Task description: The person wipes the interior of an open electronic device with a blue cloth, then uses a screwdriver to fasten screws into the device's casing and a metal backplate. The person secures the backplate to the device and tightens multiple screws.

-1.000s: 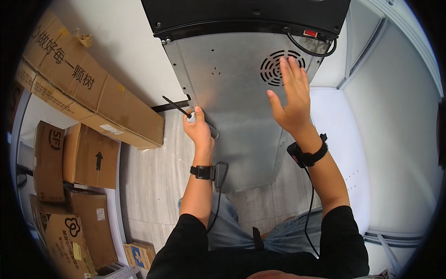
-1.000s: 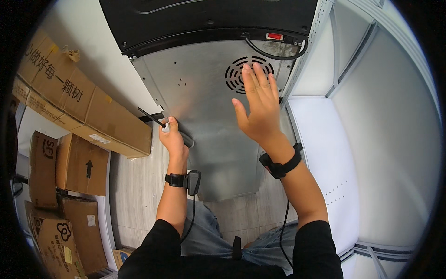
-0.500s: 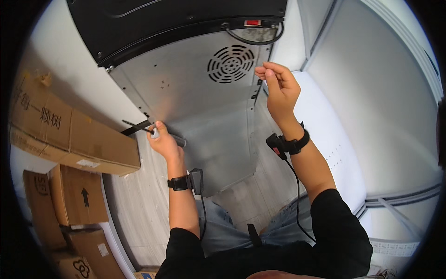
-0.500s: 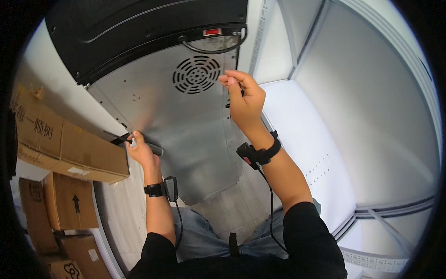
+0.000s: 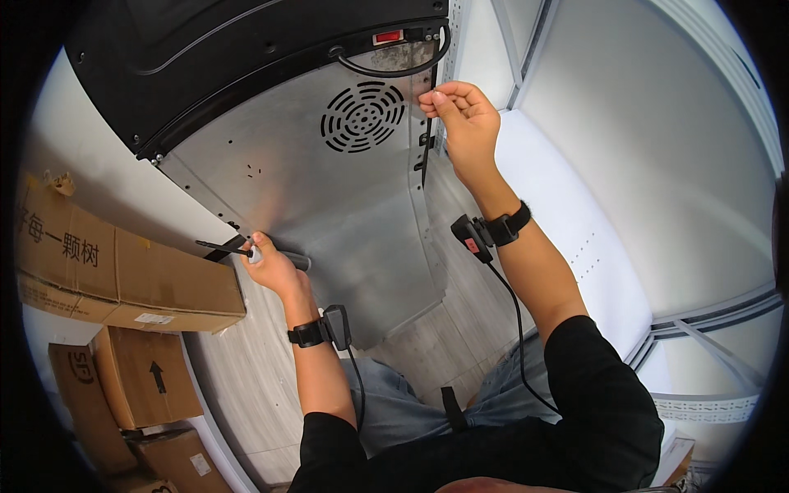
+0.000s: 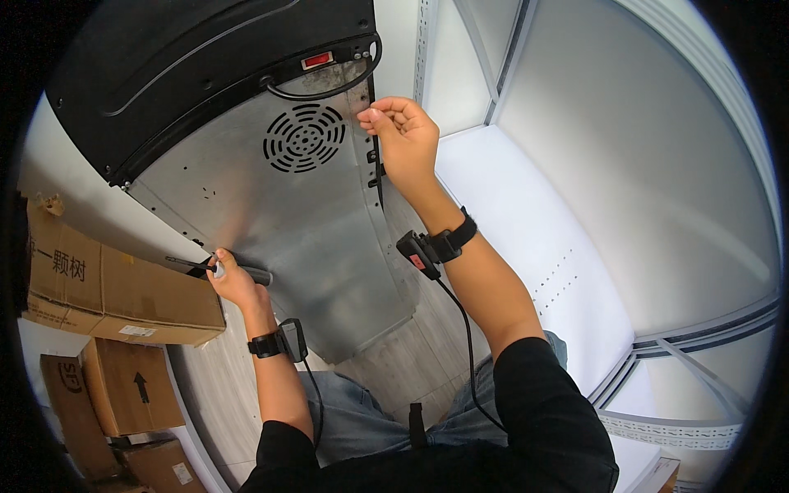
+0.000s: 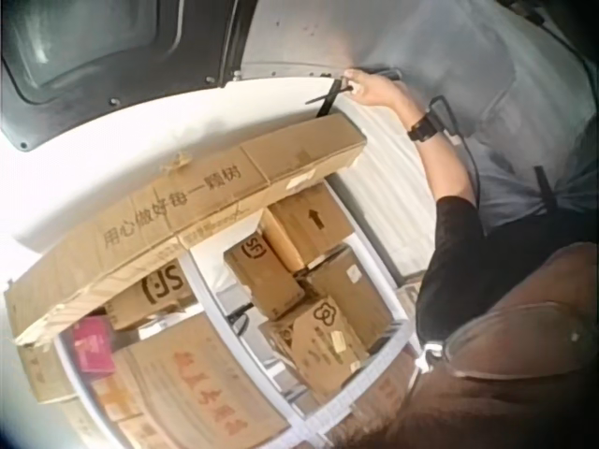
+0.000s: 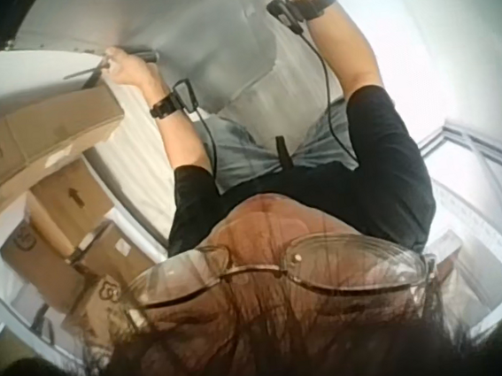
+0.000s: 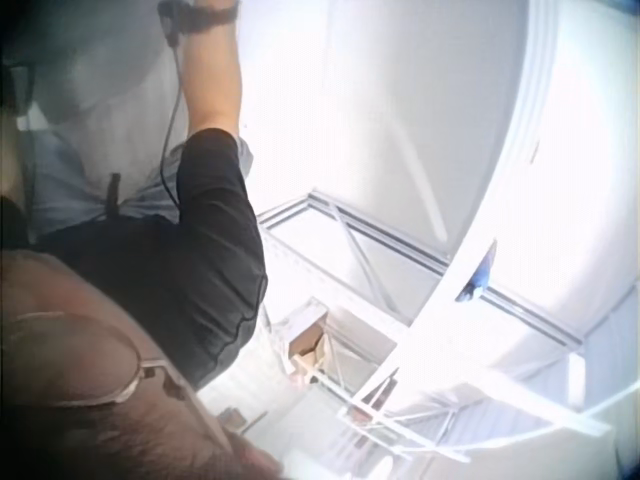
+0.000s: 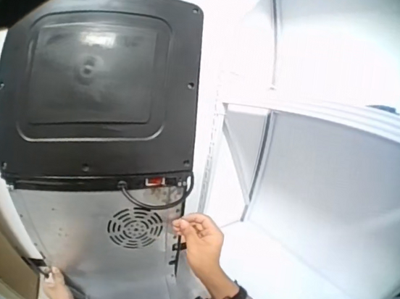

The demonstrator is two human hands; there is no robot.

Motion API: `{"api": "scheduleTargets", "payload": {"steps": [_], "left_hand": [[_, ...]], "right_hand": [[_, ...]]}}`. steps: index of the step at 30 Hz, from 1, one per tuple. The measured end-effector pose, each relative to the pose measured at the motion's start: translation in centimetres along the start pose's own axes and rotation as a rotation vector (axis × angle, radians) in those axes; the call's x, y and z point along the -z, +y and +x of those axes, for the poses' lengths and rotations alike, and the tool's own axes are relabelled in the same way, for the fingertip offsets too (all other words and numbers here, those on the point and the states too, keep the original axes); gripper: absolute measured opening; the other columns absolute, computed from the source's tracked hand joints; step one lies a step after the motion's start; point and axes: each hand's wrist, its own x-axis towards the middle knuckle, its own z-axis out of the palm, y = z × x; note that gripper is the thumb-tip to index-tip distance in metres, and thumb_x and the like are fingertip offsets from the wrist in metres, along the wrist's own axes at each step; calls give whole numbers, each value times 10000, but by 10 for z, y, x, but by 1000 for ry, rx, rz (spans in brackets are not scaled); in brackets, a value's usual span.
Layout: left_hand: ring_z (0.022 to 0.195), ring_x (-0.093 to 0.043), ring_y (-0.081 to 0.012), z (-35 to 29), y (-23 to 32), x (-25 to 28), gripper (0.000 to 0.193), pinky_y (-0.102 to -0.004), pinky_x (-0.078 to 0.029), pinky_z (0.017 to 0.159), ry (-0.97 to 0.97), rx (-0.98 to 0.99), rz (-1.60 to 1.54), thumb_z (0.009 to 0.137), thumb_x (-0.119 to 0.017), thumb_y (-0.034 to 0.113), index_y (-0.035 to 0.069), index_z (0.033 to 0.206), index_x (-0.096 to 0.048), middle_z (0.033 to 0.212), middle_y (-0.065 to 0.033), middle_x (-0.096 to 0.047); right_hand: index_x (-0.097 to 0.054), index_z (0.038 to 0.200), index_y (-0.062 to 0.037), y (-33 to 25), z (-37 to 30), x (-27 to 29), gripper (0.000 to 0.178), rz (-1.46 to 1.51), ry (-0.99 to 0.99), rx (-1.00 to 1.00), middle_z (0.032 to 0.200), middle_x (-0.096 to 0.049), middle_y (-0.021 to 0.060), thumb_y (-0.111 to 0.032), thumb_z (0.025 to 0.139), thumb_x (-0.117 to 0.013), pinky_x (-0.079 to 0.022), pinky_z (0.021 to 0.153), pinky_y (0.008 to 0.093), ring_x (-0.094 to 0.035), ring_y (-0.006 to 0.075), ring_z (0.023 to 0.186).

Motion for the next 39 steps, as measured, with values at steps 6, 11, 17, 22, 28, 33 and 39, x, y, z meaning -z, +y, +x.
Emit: {"api": "scheduleTargets", "payload": {"steps": [6, 11, 17, 22, 28, 33, 39], "left_hand": [[849, -544, -124, -3, 2, -1, 241, -279, -453, 766, 4, 3, -31, 922, -620, 209, 51, 1035, -477, 950, -43, -575], [855, -544, -131, -5, 5, -2, 248, -283, -455, 771, 7, 20, -26, 920, -624, 209, 53, 1045, -478, 963, -55, -576], [865, -552, -138, -4, 2, 0, 272, -279, -459, 774, -1, -15, -17, 914, -633, 219, 46, 1054, -478, 981, -69, -581], [867, -555, -141, -5, 4, -1, 281, -281, -463, 781, 2, -28, -12, 913, -635, 224, 40, 1057, -479, 986, -78, -582], [866, -554, -141, -4, 3, -2, 277, -276, -462, 781, 17, -16, -4, 915, -634, 224, 42, 1056, -479, 982, -79, -583], [854, -552, -136, -3, 1, -2, 265, -275, -461, 766, 17, -29, -21, 917, -630, 215, 47, 1054, -476, 962, -72, -583], [836, -548, -129, -3, 1, -2, 258, -282, -462, 736, 13, 10, -6, 920, -622, 206, 53, 1058, -467, 949, -61, -580]], "right_hand": [[-600, 972, 37, -4, 2, -3, 95, 2, 22, -32, 880, -678, 104, -26, 901, -597, -526, 711, 245, -642, 124, 785], [-613, 971, 40, -8, 4, -3, 100, 4, 31, -50, 865, -674, 94, -27, 898, -600, -522, 703, 241, -631, 116, 770], [-635, 967, 32, -12, 6, -4, 109, 29, 54, -114, 848, -669, 80, -33, 880, -625, -506, 681, 233, -619, 106, 743], [-649, 948, 29, -18, 9, -7, 100, 30, 61, -176, 829, -673, 72, -23, 864, -634, -485, 652, 218, -614, 96, 729], [-651, 926, 34, -16, 13, -8, 84, 8, 70, -171, 800, -674, 69, -8, 859, -623, -471, 618, 210, -615, 92, 715], [-639, 908, 36, -19, 13, -14, 75, -54, 121, -189, 781, -668, 69, -11, 849, -636, -466, 608, 212, -609, 93, 690], [-588, 934, 23, -11, 22, -6, 196, -203, 119, -163, 666, -635, 44, -72, 811, -708, -431, 566, 204, -580, 78, 600]]}}
